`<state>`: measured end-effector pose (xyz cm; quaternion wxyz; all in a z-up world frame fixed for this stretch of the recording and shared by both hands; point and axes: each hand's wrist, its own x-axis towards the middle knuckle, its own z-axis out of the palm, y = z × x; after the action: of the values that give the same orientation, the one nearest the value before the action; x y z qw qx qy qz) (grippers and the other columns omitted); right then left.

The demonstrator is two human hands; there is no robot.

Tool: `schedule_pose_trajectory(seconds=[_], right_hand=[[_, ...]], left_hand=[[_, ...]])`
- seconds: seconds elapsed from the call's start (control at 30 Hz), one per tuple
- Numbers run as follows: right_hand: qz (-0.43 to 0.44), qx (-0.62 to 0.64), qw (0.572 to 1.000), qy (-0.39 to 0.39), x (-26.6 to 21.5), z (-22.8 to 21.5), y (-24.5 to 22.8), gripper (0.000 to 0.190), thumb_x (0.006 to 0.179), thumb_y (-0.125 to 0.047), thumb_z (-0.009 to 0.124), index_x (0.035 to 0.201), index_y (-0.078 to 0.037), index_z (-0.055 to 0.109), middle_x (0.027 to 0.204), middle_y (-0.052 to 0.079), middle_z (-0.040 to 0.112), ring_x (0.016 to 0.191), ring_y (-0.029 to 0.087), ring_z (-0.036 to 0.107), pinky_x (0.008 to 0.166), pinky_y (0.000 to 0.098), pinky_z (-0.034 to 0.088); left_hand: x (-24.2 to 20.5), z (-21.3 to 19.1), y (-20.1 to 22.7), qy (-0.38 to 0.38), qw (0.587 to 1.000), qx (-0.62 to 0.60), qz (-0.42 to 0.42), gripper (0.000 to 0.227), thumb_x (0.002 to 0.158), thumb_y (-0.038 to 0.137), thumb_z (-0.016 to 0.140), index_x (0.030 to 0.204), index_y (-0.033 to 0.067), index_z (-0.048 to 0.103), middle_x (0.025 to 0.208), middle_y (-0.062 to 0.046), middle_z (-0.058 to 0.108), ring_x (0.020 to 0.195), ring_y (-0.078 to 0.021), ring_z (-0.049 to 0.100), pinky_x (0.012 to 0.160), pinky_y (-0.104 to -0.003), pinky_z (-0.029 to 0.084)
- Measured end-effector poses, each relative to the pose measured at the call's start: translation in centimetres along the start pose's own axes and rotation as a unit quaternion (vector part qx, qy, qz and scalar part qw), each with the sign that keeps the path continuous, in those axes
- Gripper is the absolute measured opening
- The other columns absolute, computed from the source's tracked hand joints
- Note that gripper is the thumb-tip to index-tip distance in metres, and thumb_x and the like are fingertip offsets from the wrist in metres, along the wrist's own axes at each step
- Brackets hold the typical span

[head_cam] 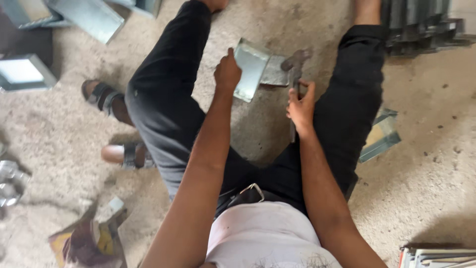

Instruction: The person sits on the floor and uses a hammer to strike the edges of small rectangular metal pieces placed on a metal block. They repeatedly pick up pieces, hammer them, and place them into a pile.

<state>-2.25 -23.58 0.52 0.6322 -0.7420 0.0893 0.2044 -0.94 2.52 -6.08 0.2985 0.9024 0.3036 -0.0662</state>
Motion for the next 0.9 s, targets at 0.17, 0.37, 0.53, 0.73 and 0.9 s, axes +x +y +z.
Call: schedule_pose_trajectory(seconds=[0.17,0.37,0.53,0.73,0.9], right_hand=[[0.005,0.057,0.998,-0.016,1.2,0.5,1.0,0.032,0.106,-0.014,0.061,0.132,-0.018,0.044,0.074,0.003,0.055,0.048,0.009,0.046,0.039,0.0269,0.036],[0.001,0.060,0.998,0.003,0.6,0.0,0.8,0.031,0.106,-0.014,0.059,0.134,-0.018,0.045,0.076,0.004,0.055,0.048,0.010,0.046,0.039,0.0272,0.036],[-0.001,0.058,0.998,0.008,0.0,-0.1,0.1,0.040,0.105,-0.013,0.060,0.140,-0.019,0.042,0.075,0.004,0.056,0.048,0.009,0.049,0.040,0.0272,0.038],[-0.081,-0.003,0.996,0.027,-1.6,1.3,-1.6,0.051,0.101,-0.011,0.059,0.146,-0.019,0.036,0.068,0.004,0.056,0.044,0.010,0.049,0.035,0.0288,0.040],[0.023,0.059,0.996,-0.069,-2.1,2.2,1.9,0.024,0.108,-0.018,0.053,0.127,-0.003,0.056,0.077,0.003,0.057,0.050,0.013,0.053,0.040,0.0318,0.043]], left_hand=[[0.7,0.7,-0.7,-0.037,0.999,-0.031,0.020,0.067,0.086,0.002,0.061,0.149,0.0153,0.041,0.125,-0.022,0.062,0.114,-0.0442,0.063,0.095,-0.056,0.053],[1.5,-0.4,-0.2,0.293,0.931,0.172,0.135,0.081,0.064,0.042,0.079,0.139,0.0341,0.049,0.139,-0.011,0.062,0.117,-0.0425,0.066,0.084,-0.061,0.053],[3.7,-0.2,-3.6,0.048,0.997,-0.053,-0.035,0.067,0.095,0.028,0.071,0.154,0.0222,0.039,0.129,-0.020,0.062,0.108,-0.0433,0.068,0.086,-0.055,0.057],[1.7,-7.1,1.5,0.143,0.975,0.079,0.148,0.075,0.084,0.005,0.062,0.153,0.0277,0.043,0.129,-0.022,0.060,0.101,-0.0443,0.068,0.076,-0.056,0.057],[-2.0,-7.4,7.8,0.202,0.898,0.280,0.272,0.078,0.091,0.011,0.062,0.158,0.0379,0.032,0.139,-0.021,0.052,0.113,-0.0365,0.064,0.081,-0.055,0.057]])
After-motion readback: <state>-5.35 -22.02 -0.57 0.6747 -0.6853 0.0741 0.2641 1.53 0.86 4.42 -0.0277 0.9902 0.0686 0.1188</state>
